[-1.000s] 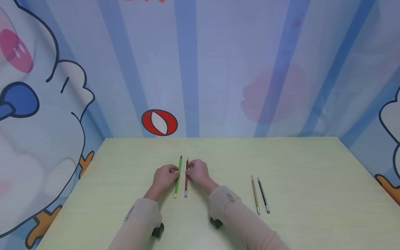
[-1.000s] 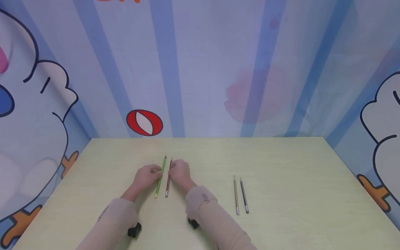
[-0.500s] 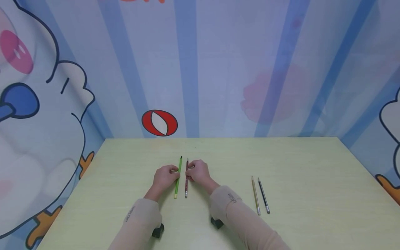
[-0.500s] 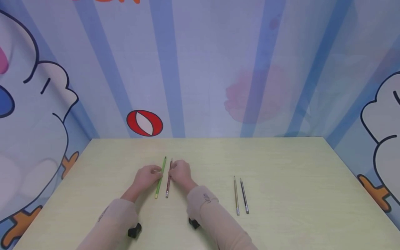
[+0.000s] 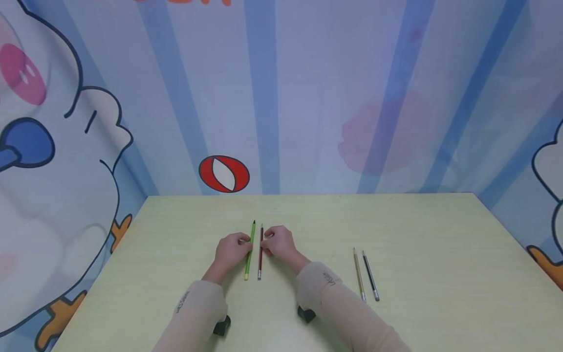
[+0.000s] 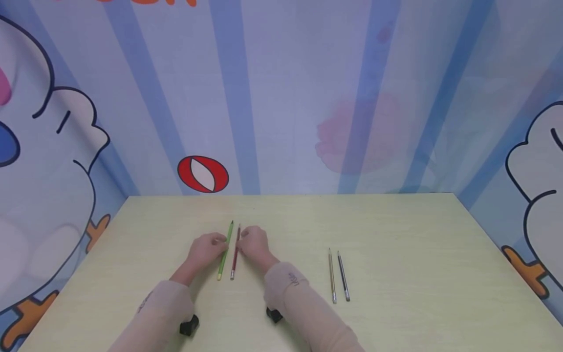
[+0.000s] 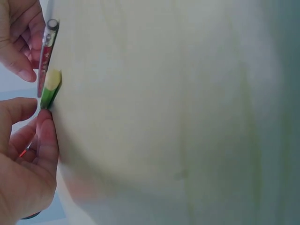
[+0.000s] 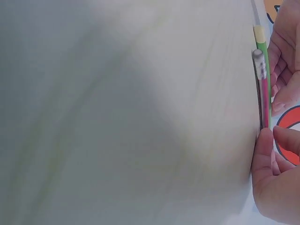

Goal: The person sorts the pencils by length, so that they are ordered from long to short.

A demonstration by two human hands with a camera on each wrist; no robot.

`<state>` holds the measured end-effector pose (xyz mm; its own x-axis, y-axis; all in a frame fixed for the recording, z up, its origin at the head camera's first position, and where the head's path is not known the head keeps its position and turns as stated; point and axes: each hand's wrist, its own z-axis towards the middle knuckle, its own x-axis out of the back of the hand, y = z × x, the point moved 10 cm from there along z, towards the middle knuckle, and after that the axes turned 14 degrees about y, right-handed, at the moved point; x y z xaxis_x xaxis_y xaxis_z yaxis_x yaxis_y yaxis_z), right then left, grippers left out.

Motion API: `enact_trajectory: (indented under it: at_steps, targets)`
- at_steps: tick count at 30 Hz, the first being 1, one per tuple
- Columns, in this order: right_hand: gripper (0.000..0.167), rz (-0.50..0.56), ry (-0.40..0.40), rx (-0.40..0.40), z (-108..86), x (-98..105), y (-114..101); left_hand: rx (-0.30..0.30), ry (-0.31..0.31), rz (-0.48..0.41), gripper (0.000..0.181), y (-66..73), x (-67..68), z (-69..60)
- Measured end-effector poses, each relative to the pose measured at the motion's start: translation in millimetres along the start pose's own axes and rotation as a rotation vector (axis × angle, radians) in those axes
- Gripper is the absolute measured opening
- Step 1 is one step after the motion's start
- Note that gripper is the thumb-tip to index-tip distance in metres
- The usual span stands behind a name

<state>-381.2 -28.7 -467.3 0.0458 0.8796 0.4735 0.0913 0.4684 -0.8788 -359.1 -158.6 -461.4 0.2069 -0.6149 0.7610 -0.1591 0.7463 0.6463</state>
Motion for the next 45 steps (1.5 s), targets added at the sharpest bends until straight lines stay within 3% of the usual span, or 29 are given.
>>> enact_trajectory:
  at_steps: [10,15,20,25,28,33,38,45]
  targets:
    - [0.028,0.099,-0.132,0.001,-11.8,21.0,-5.6,0.000,0.009,-0.046,0.032,0.6,2.1,1.8]
    - [0.036,0.129,-0.206,-0.019,-16.5,45.3,-3.0,-0.006,0.092,-0.053,0.038,7.7,10.1,2.6]
    - [0.039,0.126,-0.252,-0.011,-20.4,78.5,-0.7,-0.015,0.162,-0.111,0.051,32.3,18.9,0.1]
    - [0.040,0.111,-0.278,0.028,-23.2,113.6,2.6,-0.054,0.121,-0.259,0.058,68.4,15.9,-12.2]
    - [0.041,0.093,-0.281,0.060,-23.4,132.4,7.3,-0.067,0.057,-0.352,0.059,86.9,4.0,-22.0]
    - [0.048,0.039,-0.272,0.118,-27.0,160.0,17.8,-0.059,-0.085,-0.463,0.061,111.7,-28.6,-39.8]
    - [0.057,-0.040,-0.259,0.173,-34.4,182.1,34.2,-0.073,-0.199,-0.482,0.063,137.1,-59.7,-62.0]
    - [0.059,-0.144,-0.202,0.166,-40.5,201.5,62.2,-0.147,-0.293,-0.431,0.055,160.0,-99.5,-89.7]
